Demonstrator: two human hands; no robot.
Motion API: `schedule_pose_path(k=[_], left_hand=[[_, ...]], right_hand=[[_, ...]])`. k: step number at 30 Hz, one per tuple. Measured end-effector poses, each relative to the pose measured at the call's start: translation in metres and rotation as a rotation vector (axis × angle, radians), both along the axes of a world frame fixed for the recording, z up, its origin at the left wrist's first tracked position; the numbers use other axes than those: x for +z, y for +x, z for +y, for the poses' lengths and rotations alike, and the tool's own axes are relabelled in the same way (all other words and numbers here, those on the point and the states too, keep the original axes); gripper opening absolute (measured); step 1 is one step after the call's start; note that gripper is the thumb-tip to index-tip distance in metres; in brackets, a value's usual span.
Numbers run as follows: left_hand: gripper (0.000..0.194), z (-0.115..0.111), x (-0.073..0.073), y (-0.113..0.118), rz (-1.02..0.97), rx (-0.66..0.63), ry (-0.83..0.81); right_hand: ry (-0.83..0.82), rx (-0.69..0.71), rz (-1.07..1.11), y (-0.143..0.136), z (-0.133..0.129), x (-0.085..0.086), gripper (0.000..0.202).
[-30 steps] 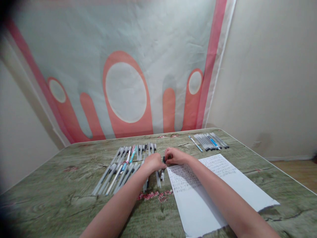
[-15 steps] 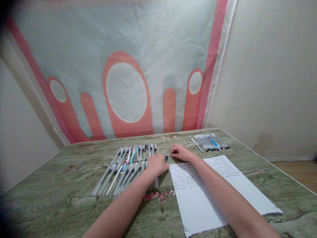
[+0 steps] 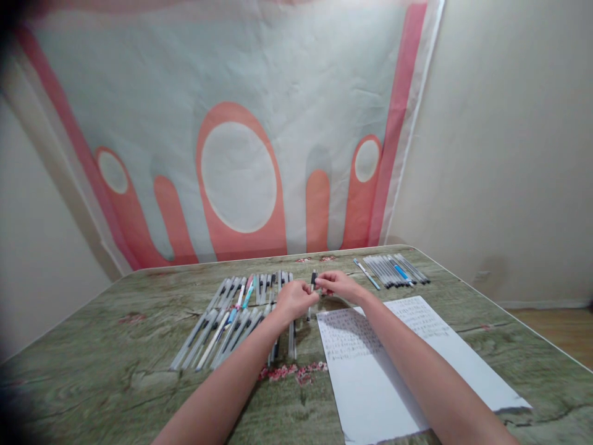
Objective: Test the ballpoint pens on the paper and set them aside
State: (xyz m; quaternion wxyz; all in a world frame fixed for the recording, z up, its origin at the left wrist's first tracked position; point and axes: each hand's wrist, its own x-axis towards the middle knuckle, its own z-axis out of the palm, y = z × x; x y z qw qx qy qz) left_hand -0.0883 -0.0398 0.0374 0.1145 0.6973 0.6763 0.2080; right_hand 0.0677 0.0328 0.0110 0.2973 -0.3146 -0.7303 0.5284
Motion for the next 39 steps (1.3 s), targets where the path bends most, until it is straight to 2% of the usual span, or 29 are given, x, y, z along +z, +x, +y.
schedule_pose_path(k=[3, 6, 8, 13, 16, 22, 30, 39], left_hand=[[0.028, 0.001, -0.004, 0.000, -0.052, -0.028, 0.039], [0.027, 0.003, -0.008, -0.002, -0.099, -0.070, 0.099], [0.026, 0.004, -0.009, -0.003, -0.115, -0.094, 0.136], [0.023, 0.004, -0.012, -0.004, -0.066, -0.113, 0.213], [0.022, 0.002, -0.013, -0.004, -0.021, -0.118, 0.208], [0.020, 0.000, -0.011, -0.002, 0.024, -0.119, 0.172], [0.021, 0.000, -0.010, -0.002, 0.029, -0.128, 0.183], [0.021, -0.001, -0.005, -0.004, 0.005, -0.164, 0.168]], right_hand=[[-0.029, 0.023, 0.058, -0.003, -0.005, 0.005, 0.036], [-0.013, -0.048, 0.090, -0.001, -0.003, 0.009, 0.036], [-0.001, -0.167, 0.173, 0.002, 0.002, 0.009, 0.037], [0.045, -0.569, 0.522, 0.011, 0.018, 0.009, 0.040], [0.082, -0.655, 0.613, 0.013, 0.021, 0.013, 0.040], [0.128, -0.663, 0.660, 0.011, 0.016, 0.023, 0.038], [0.117, -0.643, 0.682, 0.014, 0.018, 0.022, 0.032], [0.302, -0.691, 0.522, 0.019, 0.011, 0.037, 0.034]])
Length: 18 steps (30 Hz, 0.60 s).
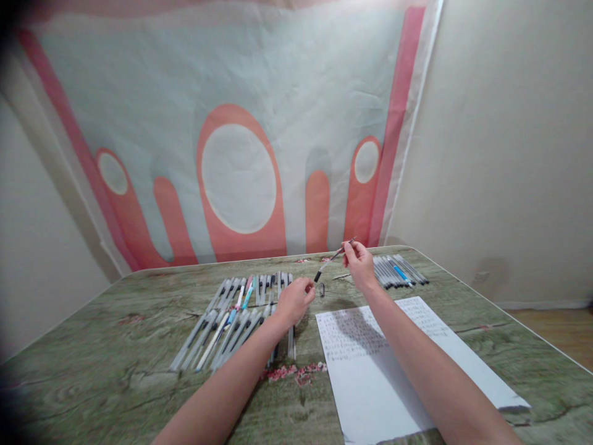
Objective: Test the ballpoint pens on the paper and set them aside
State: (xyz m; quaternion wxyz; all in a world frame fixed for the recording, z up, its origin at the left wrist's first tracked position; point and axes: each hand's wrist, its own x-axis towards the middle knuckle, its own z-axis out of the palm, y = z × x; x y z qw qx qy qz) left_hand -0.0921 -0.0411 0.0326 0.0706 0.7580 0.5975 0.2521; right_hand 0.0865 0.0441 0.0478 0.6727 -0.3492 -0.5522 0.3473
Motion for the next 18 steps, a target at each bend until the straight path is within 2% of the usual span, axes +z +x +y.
schedule_pose_path(k=[7, 11, 14, 18], left_hand=[[0.023, -0.003, 0.003, 0.002, -0.008, -0.035, -0.004], [0.024, -0.004, 0.004, 0.003, -0.038, -0.076, 0.007], [0.025, -0.002, 0.003, 0.003, -0.086, -0.091, 0.050], [0.027, 0.003, 0.002, 0.000, -0.161, -0.049, 0.086]], right_hand=[[0.046, -0.058, -0.106, 0.002, -0.004, 0.009, 0.036], [0.027, -0.032, -0.169, -0.002, -0.008, 0.009, 0.036], [0.009, 0.045, -0.269, -0.008, -0.013, 0.006, 0.034], [-0.073, 0.247, -0.459, -0.016, -0.016, -0.002, 0.041]])
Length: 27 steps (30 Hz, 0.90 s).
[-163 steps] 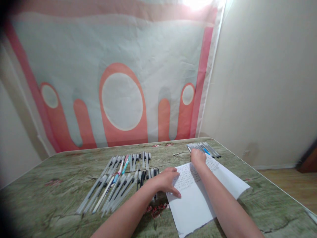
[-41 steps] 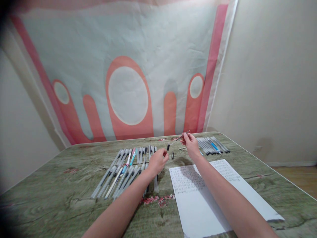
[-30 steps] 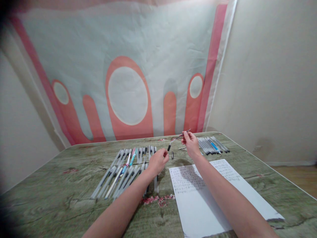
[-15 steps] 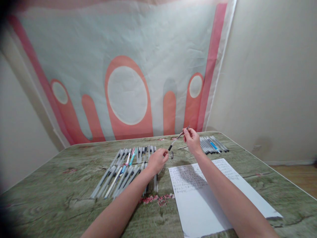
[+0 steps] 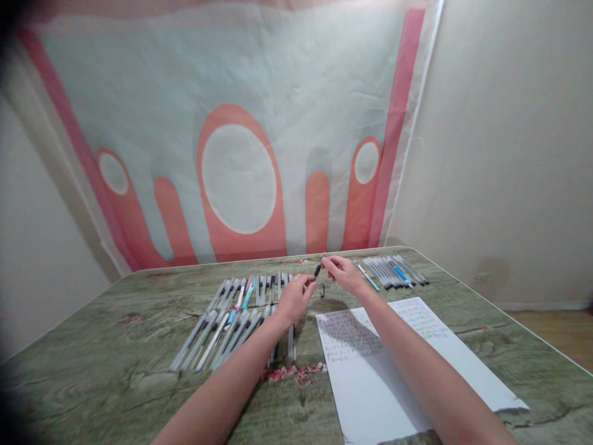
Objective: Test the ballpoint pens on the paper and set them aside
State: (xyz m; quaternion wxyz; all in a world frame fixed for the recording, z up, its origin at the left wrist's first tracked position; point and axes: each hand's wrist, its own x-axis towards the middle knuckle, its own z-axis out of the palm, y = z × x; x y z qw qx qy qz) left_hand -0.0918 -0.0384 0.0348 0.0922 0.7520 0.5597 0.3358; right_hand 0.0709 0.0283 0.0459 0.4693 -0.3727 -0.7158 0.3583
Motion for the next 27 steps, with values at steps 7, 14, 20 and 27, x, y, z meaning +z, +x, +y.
schedule_pose_path(k=[7, 14, 20, 27], left_hand=[[0.027, 0.009, -0.005, -0.007, -0.079, 0.066, 0.033], [0.027, 0.013, -0.008, -0.012, -0.094, 0.115, 0.044], [0.027, 0.016, -0.007, -0.016, -0.101, 0.102, 0.071], [0.026, 0.017, -0.011, -0.015, -0.095, 0.104, 0.088]], right_hand=[[0.157, -0.007, -0.483, -0.001, 0.013, -0.030, 0.027], [0.203, -0.098, -0.797, -0.004, 0.011, -0.046, 0.022], [0.168, -0.084, -0.870, -0.007, 0.007, -0.047, 0.022], [0.150, 0.045, -0.704, -0.007, 0.006, -0.044, 0.019]])
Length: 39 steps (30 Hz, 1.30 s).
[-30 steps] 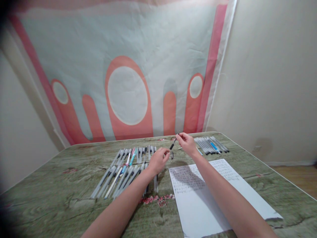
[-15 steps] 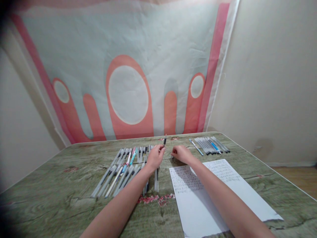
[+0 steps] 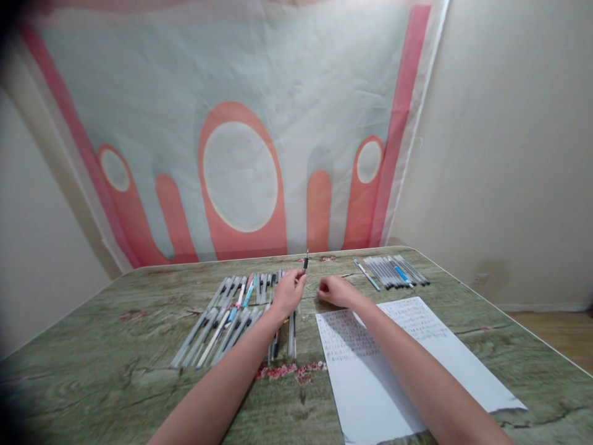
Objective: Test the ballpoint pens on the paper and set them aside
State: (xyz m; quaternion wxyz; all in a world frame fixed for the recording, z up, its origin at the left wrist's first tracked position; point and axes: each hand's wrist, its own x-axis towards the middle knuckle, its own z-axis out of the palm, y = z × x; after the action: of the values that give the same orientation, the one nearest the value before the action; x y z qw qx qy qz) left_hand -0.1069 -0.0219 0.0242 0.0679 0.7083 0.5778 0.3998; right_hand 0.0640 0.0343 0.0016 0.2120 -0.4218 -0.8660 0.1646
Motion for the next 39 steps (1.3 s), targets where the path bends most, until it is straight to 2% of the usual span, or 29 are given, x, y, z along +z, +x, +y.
schedule_pose_path(k=[6, 10, 14, 20, 24, 32, 39], left_hand=[[0.025, 0.000, -0.006, 0.003, 0.011, -0.050, 0.003], [0.025, -0.004, -0.008, 0.008, 0.031, -0.105, -0.002], [0.025, -0.009, -0.008, 0.012, 0.060, -0.135, -0.012], [0.025, -0.012, -0.008, 0.015, 0.080, -0.150, -0.016], [0.025, -0.012, -0.008, 0.016, 0.091, -0.162, -0.010], [0.026, -0.011, -0.008, 0.015, 0.081, -0.149, 0.009], [0.025, -0.009, -0.008, 0.013, 0.083, -0.135, 0.015]], right_hand=[[-0.264, -0.005, 0.514, 0.003, 0.004, 0.015, 0.027], [-0.297, -0.036, 0.873, 0.006, 0.005, 0.028, 0.033], [-0.375, -0.084, 1.060, 0.009, 0.004, 0.036, 0.034], [-0.414, -0.126, 1.117, 0.007, 0.002, 0.040, 0.035], [-0.425, -0.105, 1.121, 0.005, 0.000, 0.038, 0.034], [-0.453, -0.066, 1.043, 0.002, 0.001, 0.031, 0.035], [-0.433, -0.050, 0.984, 0.001, -0.001, 0.032, 0.034]])
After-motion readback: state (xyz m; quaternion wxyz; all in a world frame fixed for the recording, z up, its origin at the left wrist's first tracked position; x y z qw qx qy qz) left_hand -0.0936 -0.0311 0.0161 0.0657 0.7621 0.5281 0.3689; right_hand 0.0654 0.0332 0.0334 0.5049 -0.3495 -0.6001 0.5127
